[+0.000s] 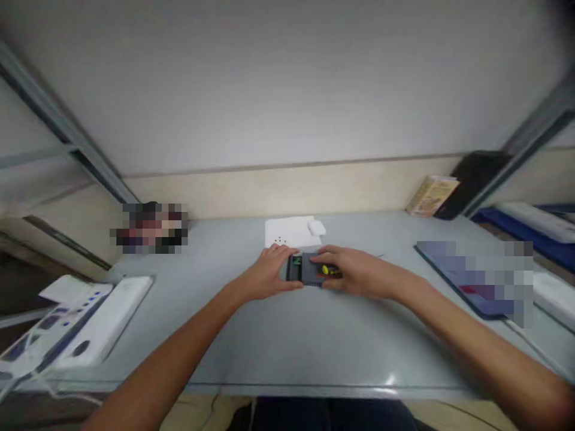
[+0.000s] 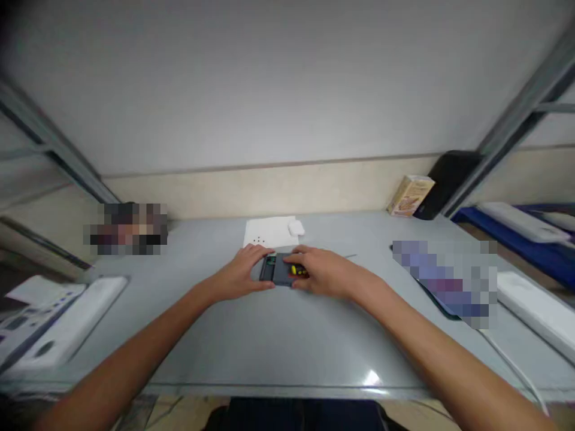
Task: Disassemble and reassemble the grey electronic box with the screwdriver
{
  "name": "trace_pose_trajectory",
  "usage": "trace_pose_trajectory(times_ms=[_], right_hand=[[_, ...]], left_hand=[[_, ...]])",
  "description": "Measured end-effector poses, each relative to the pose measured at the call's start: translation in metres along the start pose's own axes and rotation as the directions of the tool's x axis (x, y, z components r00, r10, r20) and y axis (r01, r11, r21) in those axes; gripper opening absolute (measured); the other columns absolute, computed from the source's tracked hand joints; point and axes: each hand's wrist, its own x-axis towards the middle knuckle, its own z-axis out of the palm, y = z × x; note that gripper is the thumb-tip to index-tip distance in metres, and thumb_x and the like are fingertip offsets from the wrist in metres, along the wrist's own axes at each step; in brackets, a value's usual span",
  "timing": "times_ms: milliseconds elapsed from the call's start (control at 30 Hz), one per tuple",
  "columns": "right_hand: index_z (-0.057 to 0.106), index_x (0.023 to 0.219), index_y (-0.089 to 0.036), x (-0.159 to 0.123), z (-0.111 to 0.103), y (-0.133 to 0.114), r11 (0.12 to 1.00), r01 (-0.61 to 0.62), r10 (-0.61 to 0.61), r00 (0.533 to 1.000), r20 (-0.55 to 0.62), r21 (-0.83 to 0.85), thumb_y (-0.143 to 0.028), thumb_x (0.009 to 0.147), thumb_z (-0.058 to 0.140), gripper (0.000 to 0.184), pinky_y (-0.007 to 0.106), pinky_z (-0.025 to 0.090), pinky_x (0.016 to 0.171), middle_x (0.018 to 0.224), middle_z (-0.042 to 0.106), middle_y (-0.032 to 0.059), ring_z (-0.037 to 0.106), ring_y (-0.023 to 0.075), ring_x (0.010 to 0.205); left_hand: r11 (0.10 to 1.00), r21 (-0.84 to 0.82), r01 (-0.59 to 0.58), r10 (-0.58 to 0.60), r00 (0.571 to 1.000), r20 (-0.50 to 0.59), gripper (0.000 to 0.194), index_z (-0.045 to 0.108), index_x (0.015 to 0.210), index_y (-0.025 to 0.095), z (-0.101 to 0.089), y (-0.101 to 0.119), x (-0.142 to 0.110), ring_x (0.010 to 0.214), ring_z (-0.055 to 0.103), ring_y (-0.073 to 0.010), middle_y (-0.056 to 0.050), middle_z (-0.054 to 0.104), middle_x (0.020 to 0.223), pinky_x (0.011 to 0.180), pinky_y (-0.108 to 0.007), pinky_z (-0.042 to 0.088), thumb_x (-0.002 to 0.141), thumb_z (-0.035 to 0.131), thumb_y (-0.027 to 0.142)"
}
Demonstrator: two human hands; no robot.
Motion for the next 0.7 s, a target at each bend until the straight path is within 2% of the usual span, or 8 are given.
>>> trace_pose_trajectory(times_ms=[100,200,367,500,700], right_hand=[[0.062,0.141,-0.022,0.002,0.005,0.002,0.999,0.024,-0.024,0.999,-0.022,0.027,-0.033,0.089,0.068,0.054,0.037,0.052,0.093,0.131,0.065,0.0125,0.068,0.0264,0.104],[0.062,0.141,-0.024,0.004,0.009,0.003,0.998,0.039,-0.036,0.998,-0.043,0.058,-0.035,0.088,0.069,0.054,0.037,0.052,0.093,0.13,0.065,0.0117,0.068,0.0256,0.103],[0.061,0.142,-0.023,0.009,0.012,-0.002,0.997,0.036,-0.032,0.998,-0.059,0.074,-0.036,0.088,0.069,0.055,0.038,0.053,0.093,0.132,0.063,0.013,0.068,0.0263,0.103],[0.063,0.14,-0.023,0.014,0.015,-0.003,0.994,0.054,-0.048,0.997,-0.066,0.094,-0.036,0.087,0.07,0.055,0.039,0.053,0.091,0.132,0.063,0.0139,0.069,0.0263,0.101],[0.063,0.138,-0.023,0.016,0.021,0.0,0.987,0.09,-0.074,0.99,-0.122,0.134,-0.033,0.087,0.071,0.052,0.04,0.051,0.098,0.133,0.063,0.0131,0.066,0.0266,0.109]], left_hand=[[0.999,-0.04,-0.018,0.018,1.0,0.017,0.08,0.049,0.142,0.024,-0.003,-0.002,-0.002,0.13,0.05,-0.0331,-0.012,0.057,0.138,0.112,-0.053,0.038,0.078,0.078,0.062],[0.994,-0.104,-0.025,0.029,0.999,0.035,0.086,0.047,0.146,0.025,-0.007,-0.005,-0.003,0.136,0.046,-0.0327,-0.012,0.054,0.144,0.117,-0.052,0.034,0.074,0.084,0.055],[0.985,-0.174,0.01,-0.005,1.0,0.03,0.081,0.054,0.141,0.024,-0.008,-0.01,0.0,0.133,0.05,-0.0313,-0.012,0.059,0.137,0.116,-0.052,0.038,0.07,0.09,0.043],[0.984,-0.175,0.023,-0.022,1.0,0.004,0.086,0.055,0.141,0.022,-0.004,-0.013,0.001,0.13,0.052,-0.0316,-0.013,0.06,0.135,0.113,-0.052,0.041,0.066,0.093,0.041],[0.985,-0.168,-0.028,0.026,1.0,-0.014,0.081,0.057,0.138,0.025,-0.003,-0.016,0.0,0.127,0.054,-0.0309,-0.011,0.062,0.132,0.112,-0.052,0.042,0.067,0.092,0.043]])
